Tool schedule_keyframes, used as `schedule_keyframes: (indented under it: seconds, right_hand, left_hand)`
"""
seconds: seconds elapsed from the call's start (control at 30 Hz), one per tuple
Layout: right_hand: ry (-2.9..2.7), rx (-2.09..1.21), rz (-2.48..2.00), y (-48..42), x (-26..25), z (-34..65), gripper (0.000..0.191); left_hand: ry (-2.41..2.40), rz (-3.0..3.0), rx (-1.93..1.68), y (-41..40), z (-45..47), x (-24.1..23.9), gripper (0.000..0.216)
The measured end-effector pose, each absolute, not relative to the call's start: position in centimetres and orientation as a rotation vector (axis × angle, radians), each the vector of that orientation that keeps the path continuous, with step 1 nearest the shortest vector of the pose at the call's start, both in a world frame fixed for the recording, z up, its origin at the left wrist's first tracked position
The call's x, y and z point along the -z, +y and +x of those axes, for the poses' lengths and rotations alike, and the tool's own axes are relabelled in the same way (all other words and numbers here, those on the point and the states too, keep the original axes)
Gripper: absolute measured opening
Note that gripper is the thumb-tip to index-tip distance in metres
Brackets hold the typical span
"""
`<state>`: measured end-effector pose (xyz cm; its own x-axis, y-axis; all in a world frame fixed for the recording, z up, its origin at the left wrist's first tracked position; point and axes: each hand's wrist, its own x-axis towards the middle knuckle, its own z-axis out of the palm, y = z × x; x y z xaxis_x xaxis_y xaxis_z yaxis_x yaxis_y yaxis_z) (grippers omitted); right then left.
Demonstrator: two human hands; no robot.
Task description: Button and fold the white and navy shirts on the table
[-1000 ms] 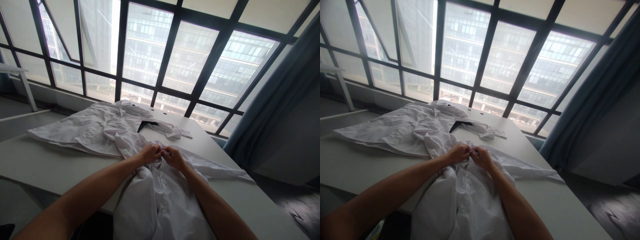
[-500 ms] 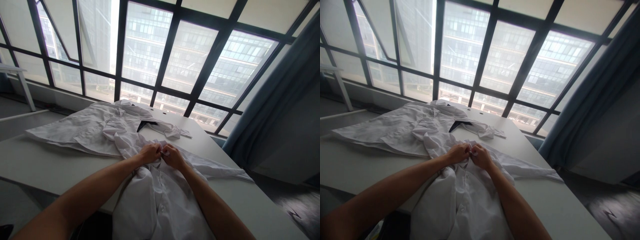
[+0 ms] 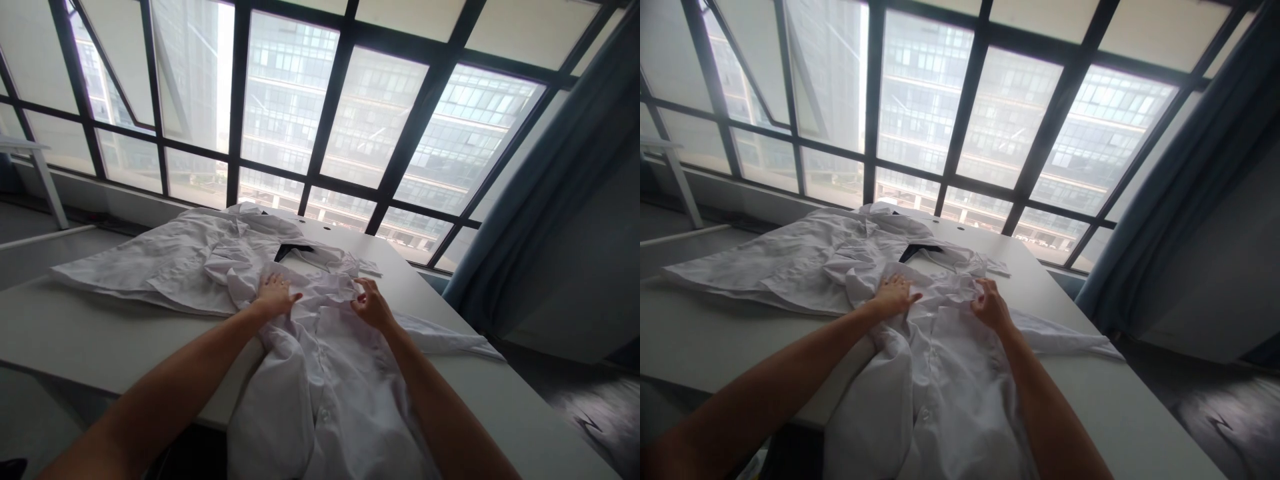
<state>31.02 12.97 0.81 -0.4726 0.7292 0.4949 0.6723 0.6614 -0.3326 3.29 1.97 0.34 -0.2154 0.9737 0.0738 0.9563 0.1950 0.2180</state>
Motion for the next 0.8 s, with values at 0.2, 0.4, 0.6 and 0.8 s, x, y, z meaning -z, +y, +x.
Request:
schedule_keyframes:
  seconds: [0.2,0.4,0.6,0.8]
  right_hand:
    - [-2.302,-0.251,-1.82,15.4,-0.6,34.7,0.078]
    - [-2.314,-0.733,-1.912,13.9,-3.6,36.9,0.059]
    - [-2.522,-0.918,-1.725,12.1,-6.5,37.8,0.015]
    - [-2.569,-1.289,-1.412,10.7,-9.2,32.1,0.031]
  left_hand:
    - [2.494,1.822,-0.241,1.5,1.0,-2.3,0.055]
    - [2.393,1.961,-0.458,-0.4,1.2,-5.5,0.027]
    - [2.243,2.194,-1.12,-5.5,-5.8,-13.5,0.033]
    - [2.663,2.302,-1.039,-9.7,-14.4,-19.4,0.071]
